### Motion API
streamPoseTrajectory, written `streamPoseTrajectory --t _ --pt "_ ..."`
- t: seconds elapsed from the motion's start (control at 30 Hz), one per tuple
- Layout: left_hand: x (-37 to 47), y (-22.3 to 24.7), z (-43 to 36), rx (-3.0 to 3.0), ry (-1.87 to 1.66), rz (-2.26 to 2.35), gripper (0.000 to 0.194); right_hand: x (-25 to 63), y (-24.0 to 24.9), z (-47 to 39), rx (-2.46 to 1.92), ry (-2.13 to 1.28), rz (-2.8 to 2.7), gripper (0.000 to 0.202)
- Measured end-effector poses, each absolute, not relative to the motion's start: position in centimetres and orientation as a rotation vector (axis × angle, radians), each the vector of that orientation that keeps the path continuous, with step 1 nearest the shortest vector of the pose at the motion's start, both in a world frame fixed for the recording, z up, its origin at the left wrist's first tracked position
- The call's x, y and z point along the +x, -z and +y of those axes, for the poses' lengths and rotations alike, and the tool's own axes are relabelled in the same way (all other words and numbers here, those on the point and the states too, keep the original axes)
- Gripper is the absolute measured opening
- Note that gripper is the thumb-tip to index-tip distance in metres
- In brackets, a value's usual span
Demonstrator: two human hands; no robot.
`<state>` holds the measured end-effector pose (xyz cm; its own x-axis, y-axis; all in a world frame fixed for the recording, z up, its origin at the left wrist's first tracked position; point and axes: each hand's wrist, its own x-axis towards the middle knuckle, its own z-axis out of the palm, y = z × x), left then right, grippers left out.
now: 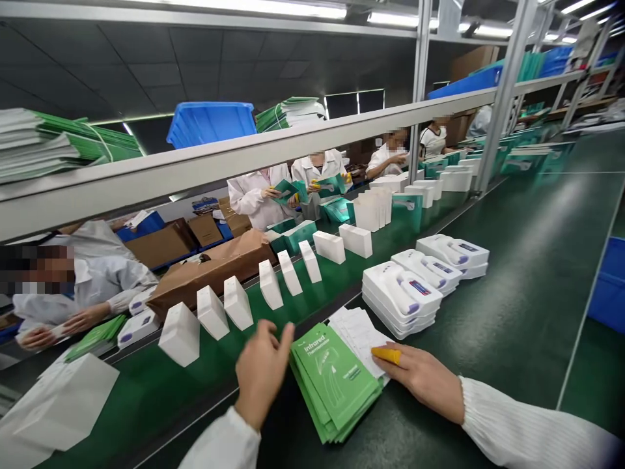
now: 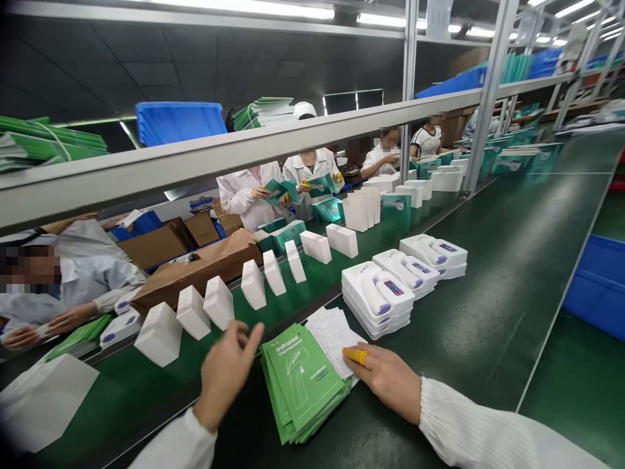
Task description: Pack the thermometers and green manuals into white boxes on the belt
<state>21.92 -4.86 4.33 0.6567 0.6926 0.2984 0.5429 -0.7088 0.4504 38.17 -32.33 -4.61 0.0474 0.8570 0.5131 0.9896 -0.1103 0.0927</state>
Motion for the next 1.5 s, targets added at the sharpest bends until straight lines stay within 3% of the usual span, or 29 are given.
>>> streamPoseTrajectory --t 0.13,0.37,0.5,0.6,0.7,1.03,1.37,1.5 --pt "20.4 -2.6 -10.7 2.377 -0.138 0.866 0.049 38.1 4.9 -32.1 -1.934 0.643 -1.833 0.035" --pt "19.9 -1.8 -9.9 1.868 0.062 0.741 0.023 37.6 3.9 -32.2 -2.016 0.345 -1.744 0.023" --pt "17.9 -3.3 -9.5 1.775 -0.071 0.69 0.03 38.6 1.4 -32.7 -2.09 0.321 -1.744 0.021" --pt "15.7 -3.7 -9.6 1.592 -0.281 0.682 0.032 37.8 -1.9 -32.5 -2.065 0.694 -1.525 0.022" --pt "13.6 -3.4 -10.6 1.289 -0.417 0.706 0.038 34.3 -4.6 -30.7 -1.807 0.93 -1.376 0.01" --pt "6.4 -1.5 -12.0 0.644 -0.791 0.681 0.048 18.8 -3.0 -20.5 -1.498 0.502 -1.998 0.019" --pt "-4.4 0.1 -8.1 0.763 -1.059 0.903 0.058 9.6 -4.3 -13.1 -1.258 0.21 -2.596 0.027" --pt "-8.5 1.3 -4.8 0.72 -1.168 1.017 0.046 7.6 -4.3 -7.9 -1.271 -0.232 -2.422 0.032"
